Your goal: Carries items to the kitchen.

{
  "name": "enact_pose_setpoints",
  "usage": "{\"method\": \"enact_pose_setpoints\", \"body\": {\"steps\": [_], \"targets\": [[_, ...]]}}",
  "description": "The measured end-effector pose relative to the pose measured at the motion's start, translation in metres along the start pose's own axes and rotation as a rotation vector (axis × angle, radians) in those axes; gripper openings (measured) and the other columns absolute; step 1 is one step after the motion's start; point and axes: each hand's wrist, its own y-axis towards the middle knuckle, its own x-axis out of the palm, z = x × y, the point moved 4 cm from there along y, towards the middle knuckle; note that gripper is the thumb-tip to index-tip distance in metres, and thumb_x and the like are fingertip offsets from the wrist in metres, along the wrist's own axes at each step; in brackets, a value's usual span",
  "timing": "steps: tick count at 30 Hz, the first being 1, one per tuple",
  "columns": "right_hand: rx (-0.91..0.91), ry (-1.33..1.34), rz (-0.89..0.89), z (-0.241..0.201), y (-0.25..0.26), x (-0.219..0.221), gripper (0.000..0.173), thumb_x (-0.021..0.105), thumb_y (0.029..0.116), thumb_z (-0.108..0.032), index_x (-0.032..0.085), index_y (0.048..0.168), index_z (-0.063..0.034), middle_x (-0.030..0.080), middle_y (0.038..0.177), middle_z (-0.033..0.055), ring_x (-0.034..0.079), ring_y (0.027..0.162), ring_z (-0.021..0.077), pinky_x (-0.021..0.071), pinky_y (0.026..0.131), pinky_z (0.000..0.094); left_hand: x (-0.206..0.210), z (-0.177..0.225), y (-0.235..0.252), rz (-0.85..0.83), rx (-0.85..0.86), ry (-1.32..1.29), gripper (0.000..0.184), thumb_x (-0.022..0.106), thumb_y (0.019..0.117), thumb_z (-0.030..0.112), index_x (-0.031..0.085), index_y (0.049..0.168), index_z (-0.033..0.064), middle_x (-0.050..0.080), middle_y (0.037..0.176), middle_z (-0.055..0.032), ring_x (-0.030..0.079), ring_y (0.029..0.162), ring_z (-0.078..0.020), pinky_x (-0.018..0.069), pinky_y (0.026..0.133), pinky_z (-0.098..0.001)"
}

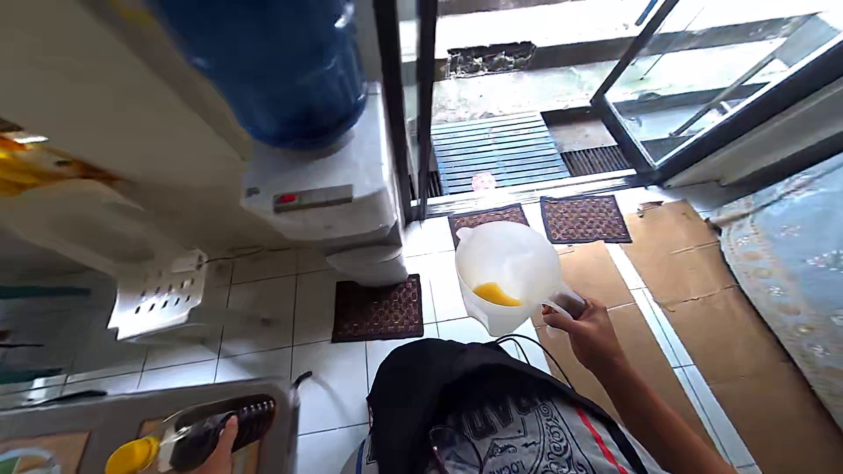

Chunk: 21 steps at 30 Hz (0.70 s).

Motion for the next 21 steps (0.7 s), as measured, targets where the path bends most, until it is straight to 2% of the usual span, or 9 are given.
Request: {"method": "enact_pose_setpoints", "body": {"steps": [2,4,5,6,8,11,13,17,21], "targets": [[0.013,0.027,0.061,0.001,0.038,-0.034,0.025,0.068,0.0657,0.003,0.066,0.086,-0.0101,0.07,0.072,-0.0071,0.067,0.066,0.0025,0.0579,0.065,0.0217,0.05,0.038,-0.02,-0.106,0.119,-0.013,0.099,0.088,0.0741,0.019,0.033,0.147,-0.0171,0.046,0.145,-0.0374,0.048,0.139,-0.0391,0.0376,0.118,-0.0449],[0.021,0.052,0.119,0.003,0.076,-0.059,0.025,0.067,0.0656,0.005,0.065,0.085,-0.0103,0.069,0.071,-0.0077,0.066,0.066,0.0015,0.0577,0.064,0.0209,0.104,0.088,-0.04,-0.217,0.239,-0.104,0.096,0.09,0.0682,0.018,0.039,0.141,-0.0196,0.056,0.134,-0.0351,0.058,0.126,-0.0321,0.0458,0.11,-0.0418],[0.019,0.07,0.144,0.004,0.096,-0.07,0.025,0.066,0.0656,0.006,0.065,0.085,-0.0102,0.069,0.071,-0.0077,0.066,0.065,0.0014,0.0575,0.064,0.0209,0.134,0.113,-0.049,-0.274,0.292,-0.136,0.095,0.09,0.0663,0.02,0.042,0.137,-0.0196,0.061,0.128,-0.0312,0.063,0.12,-0.0263,0.05,0.106,-0.0388],[0.016,0.089,0.166,0.005,0.118,-0.08,0.026,0.066,0.0656,0.007,0.065,0.085,-0.0098,0.069,0.071,-0.0076,0.066,0.065,0.0012,0.058,0.064,0.0207,0.165,0.139,-0.057,-0.314,0.334,-0.156,0.095,0.091,0.064,0.022,0.044,0.134,-0.0206,0.063,0.124,-0.0308,0.066,0.115,-0.0264,0.052,0.103,-0.0403],[0.014,0.105,0.208,0.007,0.163,-0.099,0.027,0.065,0.0651,0.008,0.064,0.085,-0.0095,0.069,0.071,-0.0079,0.067,0.066,0.0011,0.0585,0.065,0.0206,0.226,0.19,-0.071,-0.385,0.348,-0.168,0.097,0.092,0.061,0.025,0.047,0.133,-0.0208,0.065,0.121,-0.0304,0.067,0.114,-0.0287,0.0522,0.102,-0.0435],[0.006,0.129,0.271,0.007,0.235,-0.128,0.026,0.065,0.0656,0.007,0.064,0.086,-0.0092,0.07,0.072,-0.0076,0.068,0.067,0.0016,0.0591,0.066,0.0207,0.324,0.264,-0.079,-0.48,0.371,-0.217,0.097,0.093,0.0575,0.027,0.049,0.132,-0.0189,0.068,0.119,-0.0266,0.068,0.111,-0.0236,0.0538,0.1,-0.0391],[0.004,0.141,0.329,0.004,0.283,-0.148,0.028,0.066,0.0653,0.007,0.064,0.088,-0.0082,0.071,0.073,-0.0072,0.069,0.068,0.0018,0.0601,0.067,0.021,0.392,0.312,-0.075,-0.553,0.447,-0.227,0.096,0.093,0.0556,0.03,0.053,0.128,-0.0179,0.07,0.114,-0.0247,0.07,0.106,-0.0227,0.056,0.097,-0.0393],[0.021,0.104,0.465,-0.028,0.376,-0.188,0.031,0.065,0.0671,0.007,0.062,0.095,-0.0055,0.071,0.076,-0.0083,0.069,0.072,0.0007,0.0607,0.07,0.0212,0.521,0.443,-0.068,-0.721,0.52,-0.243,0.083,0.094,0.0526,0.023,0.059,0.119,-0.0129,0.072,0.103,-0.0222,0.072,0.097,-0.0269,0.0577,0.09,-0.0451],[-0.056,0.042,0.545,-0.06,0.465,-0.221,0.03,0.061,0.0705,0.011,0.063,0.093,-0.0092,0.071,0.075,-0.0139,0.068,0.071,-0.0031,0.0598,0.07,0.0185,0.633,0.571,-0.047,-0.833,0.588,-0.336,0.083,0.095,0.0538,0.023,0.059,0.12,-0.0118,0.072,0.107,-0.0193,0.071,0.102,-0.0219,0.0571,0.094,-0.0396]]}}
